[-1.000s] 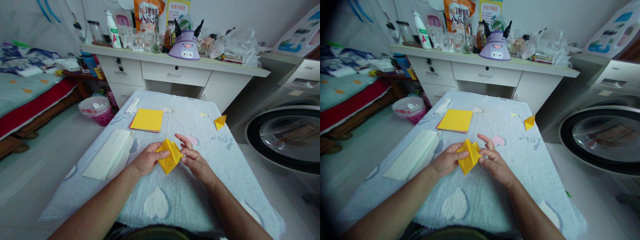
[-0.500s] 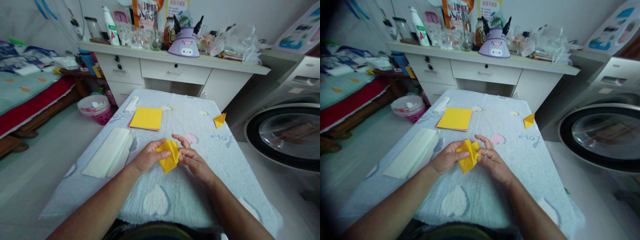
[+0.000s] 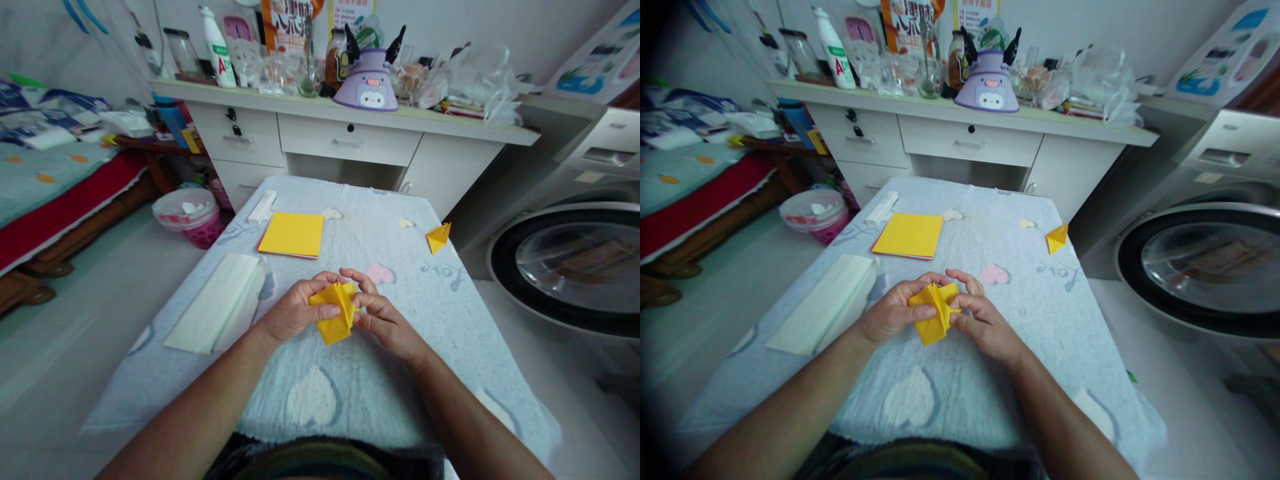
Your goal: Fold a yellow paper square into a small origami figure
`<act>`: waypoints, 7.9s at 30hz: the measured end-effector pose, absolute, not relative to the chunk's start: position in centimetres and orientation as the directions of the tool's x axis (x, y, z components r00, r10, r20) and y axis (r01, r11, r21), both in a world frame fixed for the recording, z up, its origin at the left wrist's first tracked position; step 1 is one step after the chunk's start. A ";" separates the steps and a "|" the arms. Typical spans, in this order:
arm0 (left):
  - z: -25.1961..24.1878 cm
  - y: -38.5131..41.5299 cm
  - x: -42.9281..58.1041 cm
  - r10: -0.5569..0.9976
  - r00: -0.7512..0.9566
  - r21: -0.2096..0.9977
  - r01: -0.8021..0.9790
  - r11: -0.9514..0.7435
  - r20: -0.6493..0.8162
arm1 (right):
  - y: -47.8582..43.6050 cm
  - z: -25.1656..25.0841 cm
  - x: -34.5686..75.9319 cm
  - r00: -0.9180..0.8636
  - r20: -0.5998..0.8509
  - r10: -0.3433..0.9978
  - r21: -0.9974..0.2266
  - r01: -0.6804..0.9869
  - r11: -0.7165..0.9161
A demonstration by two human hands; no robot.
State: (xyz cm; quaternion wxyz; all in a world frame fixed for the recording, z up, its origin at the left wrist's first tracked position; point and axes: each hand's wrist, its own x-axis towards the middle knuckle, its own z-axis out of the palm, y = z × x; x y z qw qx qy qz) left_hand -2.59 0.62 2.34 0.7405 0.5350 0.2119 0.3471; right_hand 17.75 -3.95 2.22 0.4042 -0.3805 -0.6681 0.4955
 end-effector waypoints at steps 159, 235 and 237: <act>2.2 0.6 -1.6 0.908 0.419 0.795 -0.558 0.236 0.025 | -4.8 1.7 16.5 -0.121 0.228 0.966 -0.957 0.155 0.245; 2.0 -0.6 -2.2 0.637 0.391 0.564 0.297 -0.770 0.664 | -4.2 1.3 16.5 -0.126 0.575 0.808 -0.725 0.379 0.575; 2.0 -0.6 -2.2 0.640 0.390 0.569 0.294 -0.768 0.662 | -4.2 1.3 16.6 -0.146 0.578 0.803 -0.713 0.387 0.584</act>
